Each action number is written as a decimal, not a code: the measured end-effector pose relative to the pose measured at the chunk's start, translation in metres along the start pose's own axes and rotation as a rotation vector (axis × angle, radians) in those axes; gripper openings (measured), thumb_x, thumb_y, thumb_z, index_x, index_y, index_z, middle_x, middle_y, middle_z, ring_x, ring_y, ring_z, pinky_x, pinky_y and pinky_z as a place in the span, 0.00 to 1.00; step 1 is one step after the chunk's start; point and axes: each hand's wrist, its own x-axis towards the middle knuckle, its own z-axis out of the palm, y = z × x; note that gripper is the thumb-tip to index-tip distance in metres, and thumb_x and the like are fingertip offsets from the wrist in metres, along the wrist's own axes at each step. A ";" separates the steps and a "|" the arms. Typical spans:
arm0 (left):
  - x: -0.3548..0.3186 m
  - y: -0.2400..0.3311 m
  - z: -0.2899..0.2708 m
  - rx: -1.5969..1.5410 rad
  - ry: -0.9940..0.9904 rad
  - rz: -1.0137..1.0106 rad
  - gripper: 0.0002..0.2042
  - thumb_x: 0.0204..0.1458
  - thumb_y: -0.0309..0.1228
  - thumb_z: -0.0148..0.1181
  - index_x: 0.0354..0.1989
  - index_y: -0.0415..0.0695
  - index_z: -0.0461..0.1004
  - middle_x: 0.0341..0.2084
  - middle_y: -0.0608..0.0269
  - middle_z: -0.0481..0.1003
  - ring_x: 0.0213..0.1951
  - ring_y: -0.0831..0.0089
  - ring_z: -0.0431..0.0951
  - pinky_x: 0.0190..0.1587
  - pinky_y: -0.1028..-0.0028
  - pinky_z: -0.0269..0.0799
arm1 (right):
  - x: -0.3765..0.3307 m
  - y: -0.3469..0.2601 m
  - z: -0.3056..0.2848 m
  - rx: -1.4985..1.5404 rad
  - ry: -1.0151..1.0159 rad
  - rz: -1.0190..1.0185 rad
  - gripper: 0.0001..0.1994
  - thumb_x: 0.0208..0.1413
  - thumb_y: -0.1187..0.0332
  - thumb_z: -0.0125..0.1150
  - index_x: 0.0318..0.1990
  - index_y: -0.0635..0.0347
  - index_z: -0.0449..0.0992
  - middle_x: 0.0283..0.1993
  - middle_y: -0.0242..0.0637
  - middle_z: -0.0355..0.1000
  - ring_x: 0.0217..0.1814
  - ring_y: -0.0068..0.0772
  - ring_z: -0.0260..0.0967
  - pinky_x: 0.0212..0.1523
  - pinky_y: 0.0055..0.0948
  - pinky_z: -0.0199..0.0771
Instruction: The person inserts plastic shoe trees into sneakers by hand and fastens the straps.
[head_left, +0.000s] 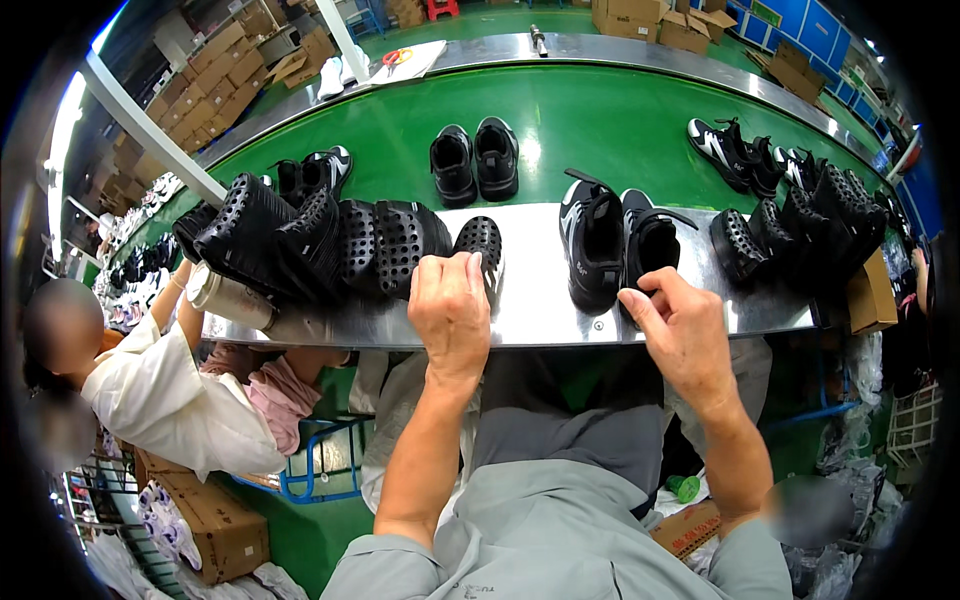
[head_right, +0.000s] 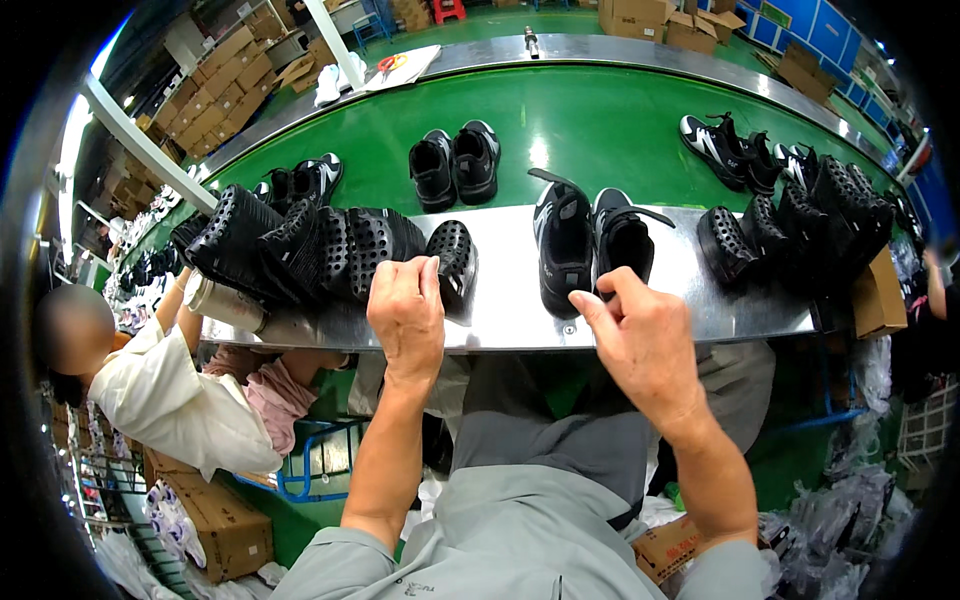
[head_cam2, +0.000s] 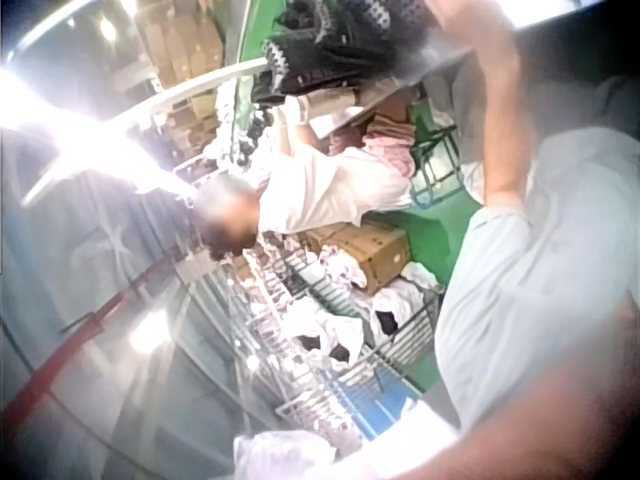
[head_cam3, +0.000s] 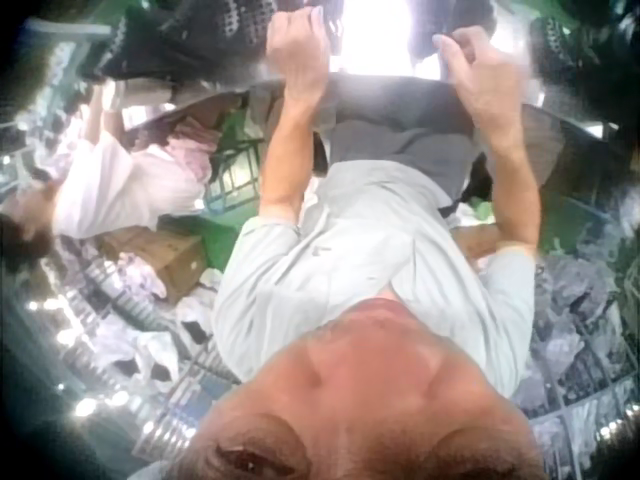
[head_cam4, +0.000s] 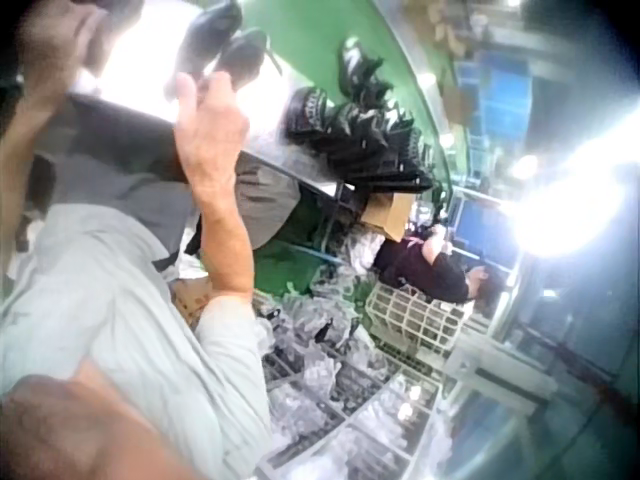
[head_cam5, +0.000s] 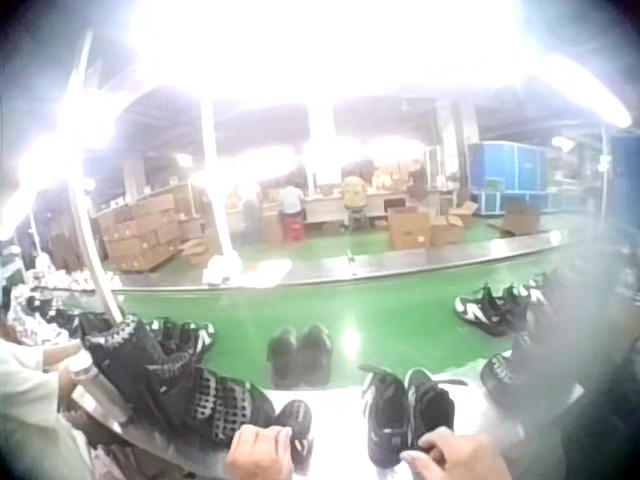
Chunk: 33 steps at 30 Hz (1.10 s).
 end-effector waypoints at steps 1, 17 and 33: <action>0.002 0.002 0.001 -0.031 0.018 0.023 0.11 0.53 0.31 0.70 0.38 0.36 0.79 0.32 0.53 0.75 0.38 0.55 0.76 0.41 0.60 0.73 | -0.002 -0.004 0.009 0.106 0.025 0.017 0.12 0.57 0.64 0.70 0.36 0.65 0.77 0.24 0.48 0.76 0.27 0.50 0.77 0.28 0.40 0.73; 0.009 0.010 -0.006 -0.212 0.071 -0.236 0.11 0.54 0.28 0.69 0.41 0.32 0.80 0.30 0.55 0.74 0.30 0.65 0.75 0.34 0.68 0.72 | -0.008 -0.012 0.063 0.504 -0.021 0.131 0.11 0.62 0.67 0.67 0.37 0.69 0.77 0.21 0.38 0.73 0.22 0.25 0.70 0.27 0.25 0.70; 0.004 0.035 -0.010 -1.348 -0.357 -0.600 0.22 0.60 0.32 0.66 0.60 0.37 0.70 0.53 0.56 0.75 0.46 0.74 0.77 0.48 0.75 0.75 | -0.015 -0.022 0.055 1.808 -0.595 0.599 0.11 0.72 0.62 0.52 0.44 0.61 0.72 0.35 0.35 0.74 0.28 0.26 0.71 0.26 0.27 0.72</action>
